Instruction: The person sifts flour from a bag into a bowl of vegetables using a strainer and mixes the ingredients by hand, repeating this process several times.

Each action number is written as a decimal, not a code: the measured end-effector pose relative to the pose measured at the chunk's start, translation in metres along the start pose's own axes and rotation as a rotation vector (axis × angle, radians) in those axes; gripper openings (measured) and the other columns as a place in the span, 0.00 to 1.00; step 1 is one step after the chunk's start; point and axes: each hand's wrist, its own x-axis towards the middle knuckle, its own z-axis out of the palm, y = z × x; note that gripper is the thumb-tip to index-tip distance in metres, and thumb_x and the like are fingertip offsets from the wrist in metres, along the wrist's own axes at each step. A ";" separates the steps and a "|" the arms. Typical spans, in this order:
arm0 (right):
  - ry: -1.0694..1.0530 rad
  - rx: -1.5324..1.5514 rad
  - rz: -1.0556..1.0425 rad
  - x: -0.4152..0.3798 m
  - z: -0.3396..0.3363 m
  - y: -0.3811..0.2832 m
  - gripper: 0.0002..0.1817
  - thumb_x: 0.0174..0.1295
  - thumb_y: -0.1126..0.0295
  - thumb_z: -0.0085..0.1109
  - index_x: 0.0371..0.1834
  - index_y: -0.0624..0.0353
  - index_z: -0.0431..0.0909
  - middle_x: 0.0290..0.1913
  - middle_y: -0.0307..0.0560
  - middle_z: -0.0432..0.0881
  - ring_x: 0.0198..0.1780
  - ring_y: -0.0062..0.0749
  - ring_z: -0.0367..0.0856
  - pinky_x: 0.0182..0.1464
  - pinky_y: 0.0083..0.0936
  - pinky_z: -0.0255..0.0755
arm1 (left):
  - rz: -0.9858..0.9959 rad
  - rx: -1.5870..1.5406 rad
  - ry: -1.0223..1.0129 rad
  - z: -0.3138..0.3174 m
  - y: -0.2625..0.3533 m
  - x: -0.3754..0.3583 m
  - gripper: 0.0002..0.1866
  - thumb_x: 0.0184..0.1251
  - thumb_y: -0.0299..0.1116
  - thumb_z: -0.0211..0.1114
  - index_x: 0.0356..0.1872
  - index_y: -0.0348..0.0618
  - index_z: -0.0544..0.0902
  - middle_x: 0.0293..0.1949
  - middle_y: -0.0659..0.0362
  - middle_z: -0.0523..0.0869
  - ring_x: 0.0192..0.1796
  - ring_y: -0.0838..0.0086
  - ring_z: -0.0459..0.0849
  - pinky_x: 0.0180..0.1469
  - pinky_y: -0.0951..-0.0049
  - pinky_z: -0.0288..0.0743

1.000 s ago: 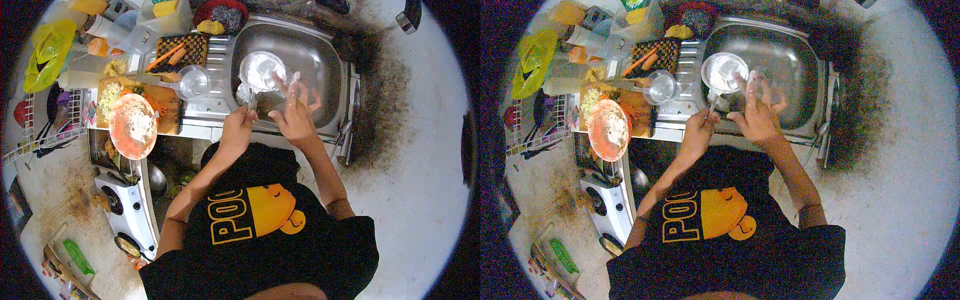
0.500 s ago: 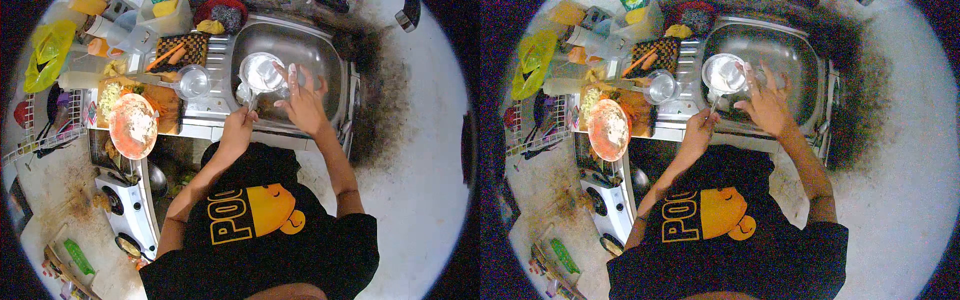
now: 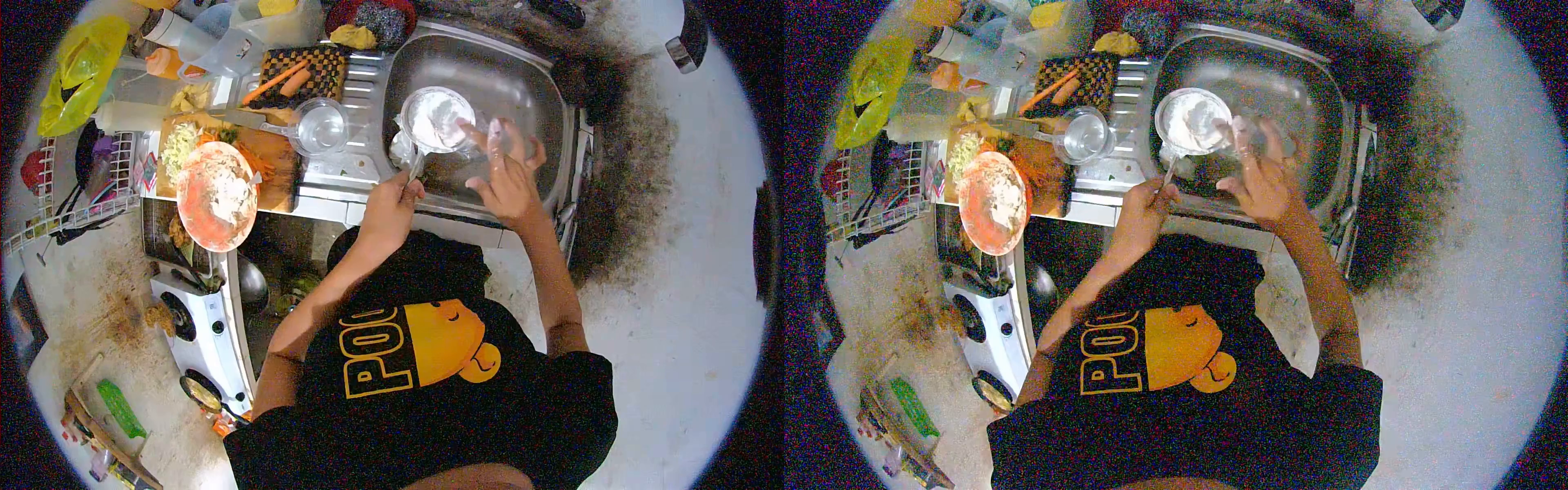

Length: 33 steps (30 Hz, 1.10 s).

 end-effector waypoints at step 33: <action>0.283 1.060 0.022 0.126 -0.019 -0.145 0.11 0.68 0.68 0.51 0.38 0.64 0.81 0.39 0.40 0.83 0.37 0.18 0.77 0.42 0.15 0.69 | -0.079 0.105 0.469 -0.176 -0.009 -0.129 0.09 0.66 0.28 0.50 0.31 0.31 0.75 0.25 0.44 0.78 0.32 0.58 0.79 0.37 0.65 0.69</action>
